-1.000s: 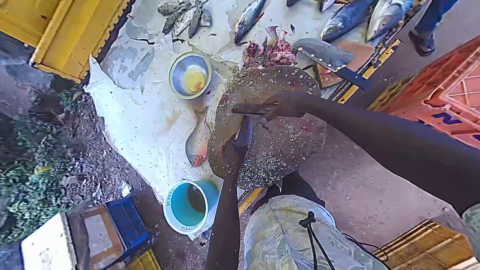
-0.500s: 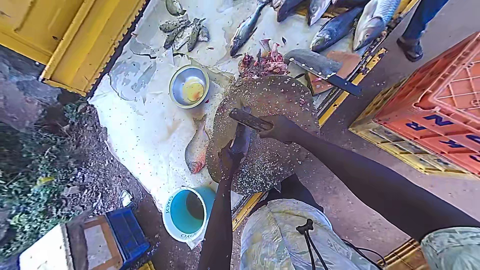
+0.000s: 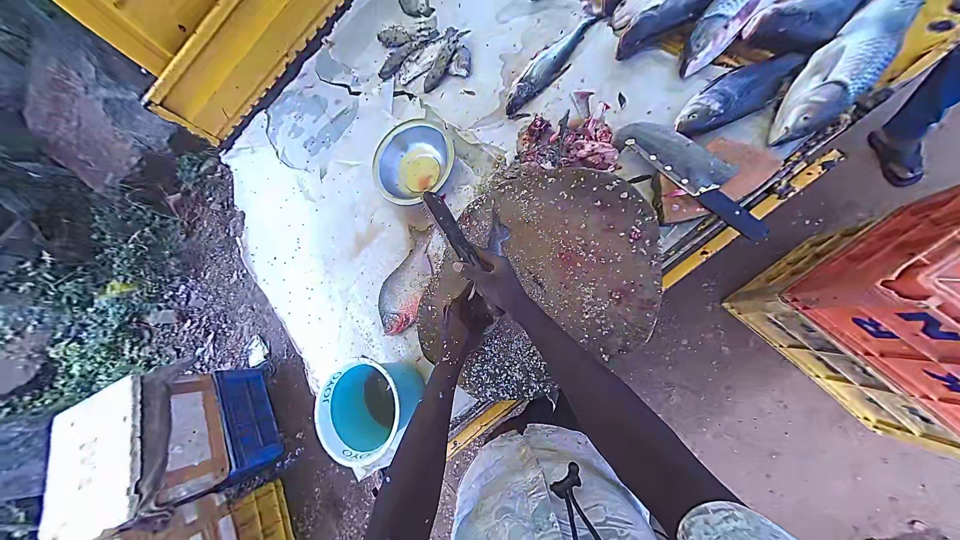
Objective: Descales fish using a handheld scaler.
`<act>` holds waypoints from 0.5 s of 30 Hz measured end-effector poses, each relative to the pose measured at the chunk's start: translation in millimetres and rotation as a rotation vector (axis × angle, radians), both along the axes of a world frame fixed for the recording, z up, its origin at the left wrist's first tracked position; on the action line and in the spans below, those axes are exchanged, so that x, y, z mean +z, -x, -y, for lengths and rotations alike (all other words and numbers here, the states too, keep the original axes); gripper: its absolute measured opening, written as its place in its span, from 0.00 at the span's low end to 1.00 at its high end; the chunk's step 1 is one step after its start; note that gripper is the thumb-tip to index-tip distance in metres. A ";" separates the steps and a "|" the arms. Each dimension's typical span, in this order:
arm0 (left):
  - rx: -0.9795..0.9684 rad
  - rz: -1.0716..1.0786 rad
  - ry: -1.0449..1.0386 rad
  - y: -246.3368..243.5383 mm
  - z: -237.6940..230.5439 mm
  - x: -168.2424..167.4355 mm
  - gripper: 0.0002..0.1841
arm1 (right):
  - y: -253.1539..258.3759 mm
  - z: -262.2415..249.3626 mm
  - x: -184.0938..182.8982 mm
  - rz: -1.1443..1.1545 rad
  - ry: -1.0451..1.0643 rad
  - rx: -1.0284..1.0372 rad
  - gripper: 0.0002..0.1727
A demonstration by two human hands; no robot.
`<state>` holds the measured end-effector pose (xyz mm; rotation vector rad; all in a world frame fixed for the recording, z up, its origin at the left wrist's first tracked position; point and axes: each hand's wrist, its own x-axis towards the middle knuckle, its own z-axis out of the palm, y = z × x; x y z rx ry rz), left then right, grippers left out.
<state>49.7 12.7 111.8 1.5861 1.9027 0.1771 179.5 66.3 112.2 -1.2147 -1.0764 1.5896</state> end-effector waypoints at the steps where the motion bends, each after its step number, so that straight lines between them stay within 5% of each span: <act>1: 0.016 -0.001 0.027 -1.4 -3.4 -1.0 0.42 | -11.3 -13.5 2.7 -0.051 -0.013 0.008 0.36; 4: 0.059 0.031 0.046 1.7 9.0 -7.2 0.44 | -93.0 16.2 8.8 0.332 -0.050 0.186 0.41; 6: 0.020 -0.047 0.025 -2.2 -7.6 -12.1 0.43 | -97.6 15.5 12.0 0.545 -0.025 0.266 0.40; 10: -0.070 -0.088 0.046 -28.1 8.9 3.4 0.42 | -27.6 -36.5 6.8 0.353 -0.004 0.414 0.34; 12: -0.082 -0.030 0.001 -25.1 -3.2 -3.3 0.49 | -42.5 -65.4 15.7 0.317 -0.062 0.397 0.34; 15: 0.041 0.161 -0.037 0.9 15.1 -21.7 0.53 | -100.3 -22.9 24.2 0.387 -0.021 0.133 0.37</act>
